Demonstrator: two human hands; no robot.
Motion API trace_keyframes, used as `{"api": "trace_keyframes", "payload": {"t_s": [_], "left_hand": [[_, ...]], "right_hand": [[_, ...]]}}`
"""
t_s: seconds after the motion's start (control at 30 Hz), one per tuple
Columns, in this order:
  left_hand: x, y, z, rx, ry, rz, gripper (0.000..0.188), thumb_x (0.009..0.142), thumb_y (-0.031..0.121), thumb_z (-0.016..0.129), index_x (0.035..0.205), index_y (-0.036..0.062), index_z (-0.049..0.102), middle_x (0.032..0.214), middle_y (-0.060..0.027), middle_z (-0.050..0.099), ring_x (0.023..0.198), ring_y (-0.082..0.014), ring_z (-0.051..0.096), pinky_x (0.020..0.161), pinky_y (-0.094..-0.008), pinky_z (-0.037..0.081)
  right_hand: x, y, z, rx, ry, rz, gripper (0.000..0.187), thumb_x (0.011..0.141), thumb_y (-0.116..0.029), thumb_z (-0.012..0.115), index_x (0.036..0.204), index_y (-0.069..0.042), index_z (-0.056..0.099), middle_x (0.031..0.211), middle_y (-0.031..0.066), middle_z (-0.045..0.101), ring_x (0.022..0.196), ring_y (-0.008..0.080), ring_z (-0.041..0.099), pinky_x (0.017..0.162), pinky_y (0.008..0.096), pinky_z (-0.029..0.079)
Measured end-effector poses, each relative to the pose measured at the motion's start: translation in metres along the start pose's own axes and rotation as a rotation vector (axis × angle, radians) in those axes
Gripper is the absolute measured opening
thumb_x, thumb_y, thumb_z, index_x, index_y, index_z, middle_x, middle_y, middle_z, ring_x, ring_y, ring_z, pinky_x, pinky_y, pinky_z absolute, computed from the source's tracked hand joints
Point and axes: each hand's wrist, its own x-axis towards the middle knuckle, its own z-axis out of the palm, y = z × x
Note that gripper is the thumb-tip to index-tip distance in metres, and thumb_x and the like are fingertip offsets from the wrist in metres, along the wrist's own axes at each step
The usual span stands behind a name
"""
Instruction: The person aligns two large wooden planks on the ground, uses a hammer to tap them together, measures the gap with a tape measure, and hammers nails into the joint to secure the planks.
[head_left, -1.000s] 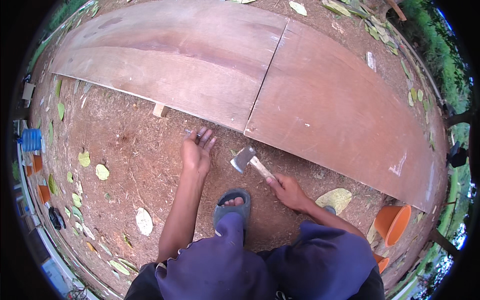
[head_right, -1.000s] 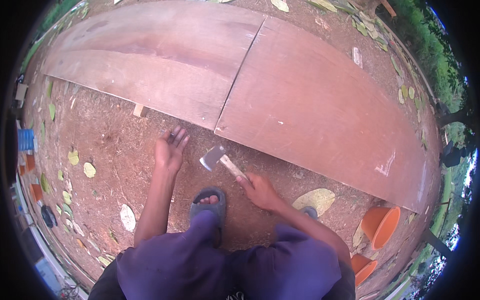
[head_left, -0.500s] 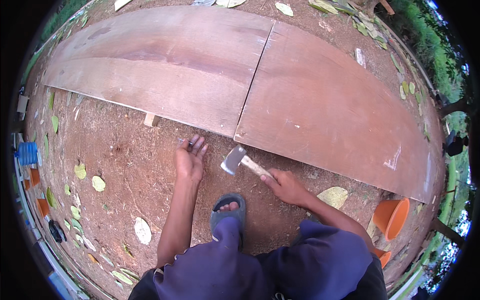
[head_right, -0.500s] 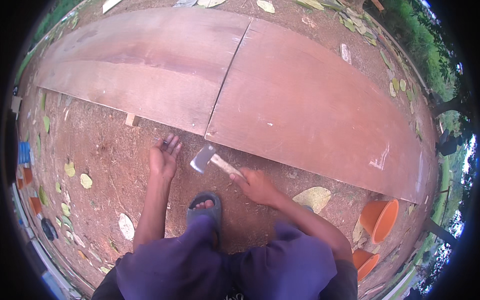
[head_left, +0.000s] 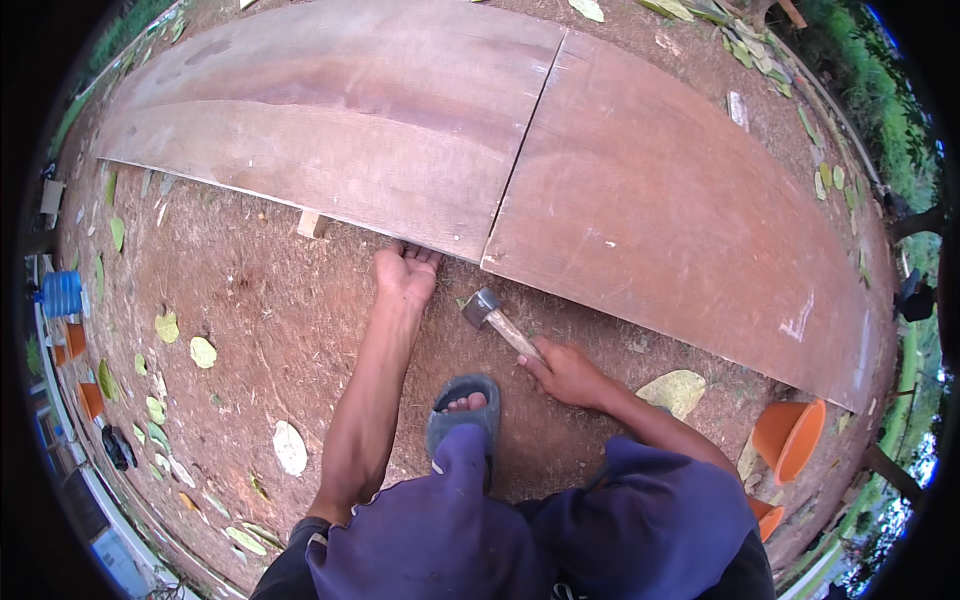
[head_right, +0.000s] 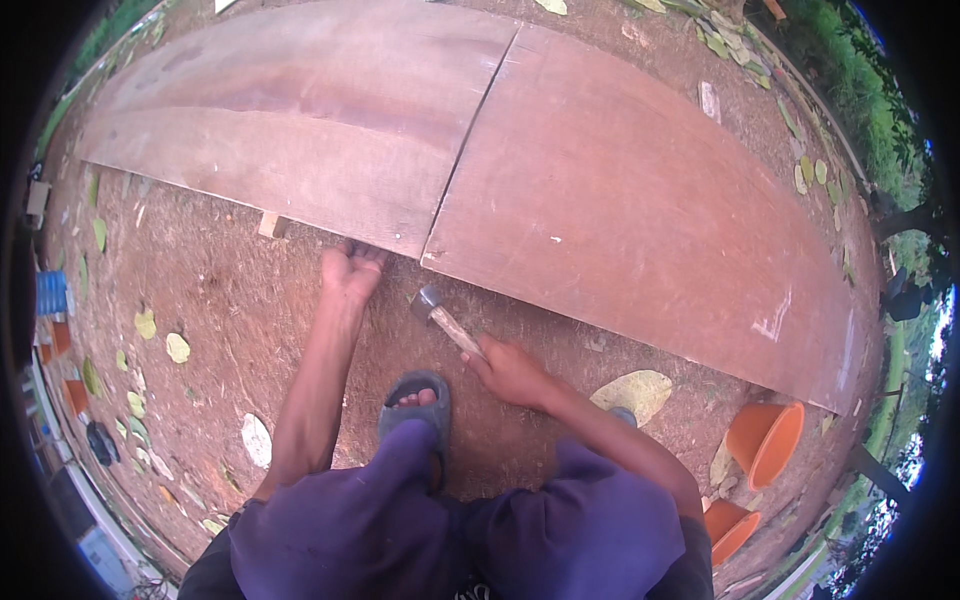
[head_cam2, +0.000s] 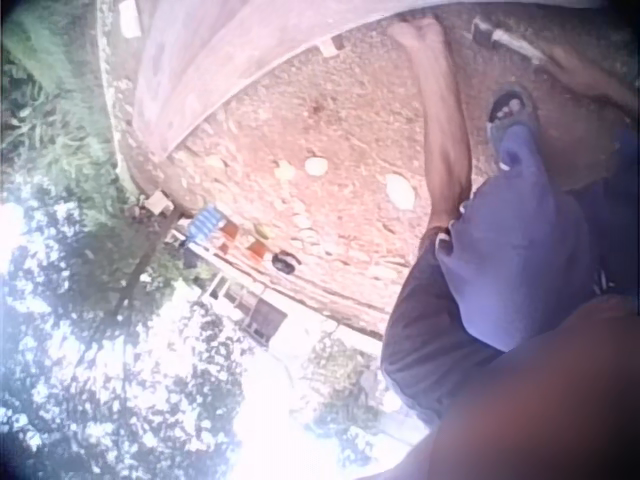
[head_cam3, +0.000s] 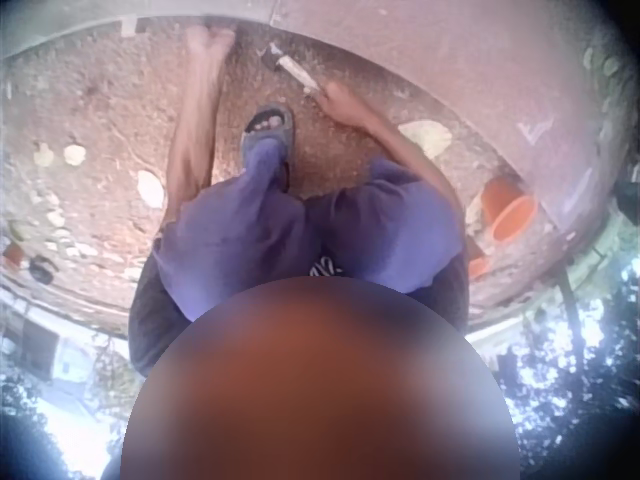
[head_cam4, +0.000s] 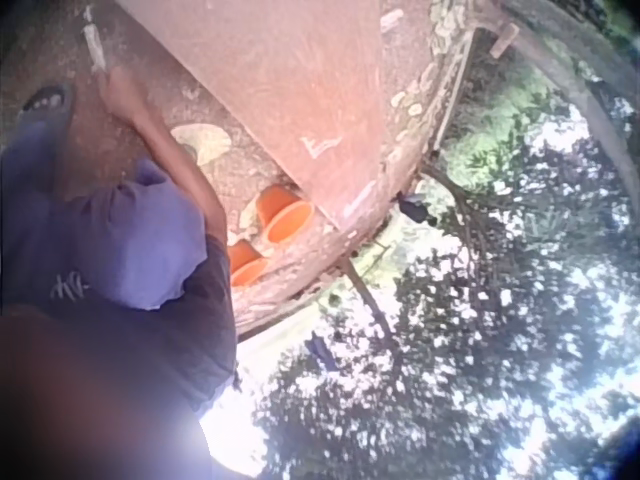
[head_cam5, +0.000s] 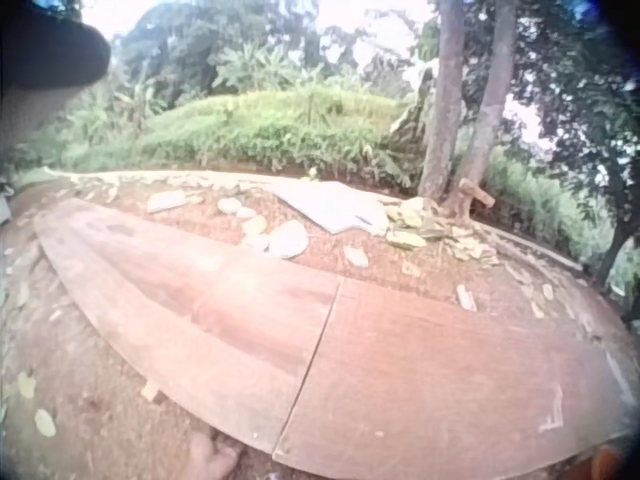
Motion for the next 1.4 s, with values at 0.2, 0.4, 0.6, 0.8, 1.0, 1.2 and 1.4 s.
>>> {"api": "trace_keyframes", "payload": {"t_s": [0.2, 0.4, 0.6, 0.8, 1.0, 1.2, 1.4], "left_hand": [[-0.013, -0.003, 0.020, -0.049, 0.062, -0.071, 0.058, 0.109, 0.014, 0.025, 0.159, -0.0065, 0.006, 0.162, -0.0300, 0.021, 0.153, -0.0439, 0.024, 0.128, -0.0583, 0.022], [-0.068, 0.037, 0.058, 0.004, -0.077, -0.043, 0.054, 0.110, 0.014, 0.024, 0.157, -0.0089, 0.012, 0.159, -0.0318, 0.024, 0.151, -0.0450, 0.028, 0.124, -0.0595, 0.030], [-0.083, 0.041, 0.077, 0.040, -0.040, 0.014, 0.054, 0.109, 0.012, 0.026, 0.155, -0.0119, 0.011, 0.157, -0.0340, 0.024, 0.148, -0.0457, 0.031, 0.123, -0.0589, 0.034], [-0.080, 0.037, 0.070, 0.040, -0.078, 0.023, 0.054, 0.108, 0.010, 0.026, 0.154, -0.0142, 0.011, 0.154, -0.0361, 0.026, 0.147, -0.0469, 0.032, 0.122, -0.0590, 0.035], [-0.081, 0.040, 0.067, 0.070, -0.109, 0.043, 0.050, 0.106, 0.009, 0.025, 0.148, -0.0163, 0.018, 0.145, -0.0350, 0.034, 0.143, -0.0468, 0.036, 0.122, -0.0599, 0.035], [-0.084, 0.038, 0.073, 0.053, -0.104, 0.033, 0.051, 0.108, 0.010, 0.025, 0.152, -0.0144, 0.016, 0.155, -0.0357, 0.024, 0.148, -0.0471, 0.030, 0.123, -0.0603, 0.034], [-0.080, 0.039, 0.069, 0.042, -0.125, 0.012, 0.051, 0.109, 0.011, 0.023, 0.153, -0.0135, 0.015, 0.158, -0.0359, 0.021, 0.149, -0.0468, 0.029, 0.123, -0.0592, 0.033]], "right_hand": [[-0.023, -0.011, -0.014, -0.031, -0.093, 0.061, 0.043, 0.107, -0.038, 0.050, 0.113, 0.004, 0.057, 0.087, 0.0355, 0.065, 0.090, 0.0524, 0.066, 0.083, 0.0584, 0.050], [-0.032, -0.028, -0.021, -0.146, -0.186, 0.085, 0.048, 0.107, -0.041, 0.048, 0.115, 0.005, 0.059, 0.090, 0.0336, 0.066, 0.090, 0.0511, 0.067, 0.084, 0.0590, 0.050], [-0.029, -0.078, -0.088, -0.212, -0.281, 0.052, 0.052, 0.108, -0.044, 0.046, 0.102, 0.005, 0.061, 0.085, 0.0302, 0.066, 0.086, 0.0467, 0.068, 0.080, 0.0571, 0.051], [-0.047, -0.076, -0.099, -0.258, -0.281, -0.017, 0.049, 0.109, -0.043, 0.045, 0.099, 0.003, 0.060, 0.076, 0.0268, 0.064, 0.079, 0.0466, 0.067, 0.074, 0.0564, 0.051], [-0.050, -0.080, -0.113, -0.132, 0.097, -0.085, 0.044, 0.109, -0.040, 0.048, 0.099, 0.001, 0.058, 0.074, 0.0253, 0.061, 0.073, 0.0467, 0.064, 0.068, 0.0567, 0.048], [-0.055, -0.068, -0.111, -0.321, -0.140, -0.048, 0.043, 0.109, -0.038, 0.047, 0.099, 0.002, 0.061, 0.073, 0.0261, 0.063, 0.071, 0.0434, 0.068, 0.067, 0.0523, 0.053], [-0.068, -0.068, -0.105, -0.394, -0.283, -0.057, 0.045, 0.109, -0.038, 0.047, 0.101, 0.003, 0.064, 0.071, 0.0272, 0.064, 0.071, 0.0437, 0.069, 0.067, 0.0519, 0.055]]}}
